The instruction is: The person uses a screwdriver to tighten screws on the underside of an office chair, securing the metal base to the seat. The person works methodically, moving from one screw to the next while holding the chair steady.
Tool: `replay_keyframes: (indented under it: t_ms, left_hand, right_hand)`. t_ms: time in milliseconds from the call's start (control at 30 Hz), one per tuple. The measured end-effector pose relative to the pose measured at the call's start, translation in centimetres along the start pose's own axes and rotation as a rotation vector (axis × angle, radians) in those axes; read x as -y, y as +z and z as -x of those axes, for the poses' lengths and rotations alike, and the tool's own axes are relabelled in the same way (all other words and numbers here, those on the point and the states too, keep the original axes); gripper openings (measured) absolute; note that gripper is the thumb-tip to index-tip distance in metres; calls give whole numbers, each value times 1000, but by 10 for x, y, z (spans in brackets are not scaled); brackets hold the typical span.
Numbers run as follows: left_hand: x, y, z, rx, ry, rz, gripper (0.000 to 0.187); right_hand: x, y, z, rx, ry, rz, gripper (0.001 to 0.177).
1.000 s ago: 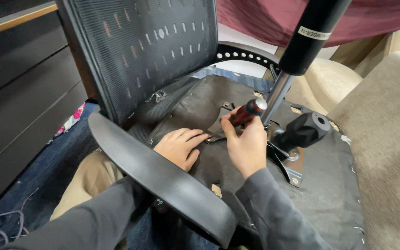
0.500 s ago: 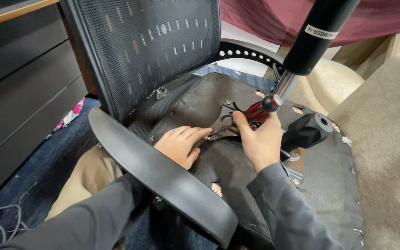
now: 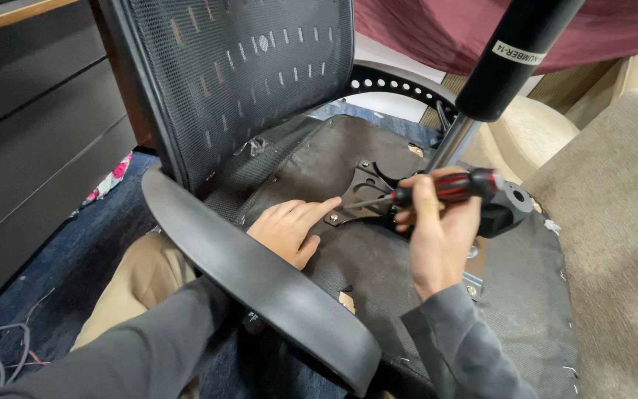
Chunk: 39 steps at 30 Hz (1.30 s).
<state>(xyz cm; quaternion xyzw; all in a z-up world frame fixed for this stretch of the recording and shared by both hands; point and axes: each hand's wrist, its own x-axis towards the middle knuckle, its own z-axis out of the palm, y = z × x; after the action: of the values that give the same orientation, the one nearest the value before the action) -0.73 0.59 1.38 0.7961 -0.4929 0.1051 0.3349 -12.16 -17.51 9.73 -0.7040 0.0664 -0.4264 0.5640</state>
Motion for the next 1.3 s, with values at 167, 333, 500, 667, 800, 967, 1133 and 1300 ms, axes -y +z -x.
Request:
replay_keyframes:
  t_ms: [167,333,500,667,800,967,1133,1300]
  left_hand:
    - [3,6,2,-77,8,-39,64]
    - [5,13,1,-139,32,-49,63]
    - [5,14,3,-173,50,-46,61]
    - [8,14,5,-173,35,-59,58]
    - [12,20,4,-232,107,-43,56]
    - [13,20,6,-232,102,-2,54]
    - [10,17,1,-238,110,-22,51]
    - [15,19,1,-208,150,-60,51]
  right_hand:
    - [53,-3,-7,83,-381,34,39]
    - [86,15,-33,260,-510,151,23]
    - [92,42,-31,363,-476,180,48]
    - [91,62,-27,37,-569,-114,36]
    - [101,44,-39,56,-622,-82,34]
    - [105,41,-44,134,-511,63,29]
    - [102,44,-40,161,-560,58,22]
    - [100,50,-37,142,-561,10,26]
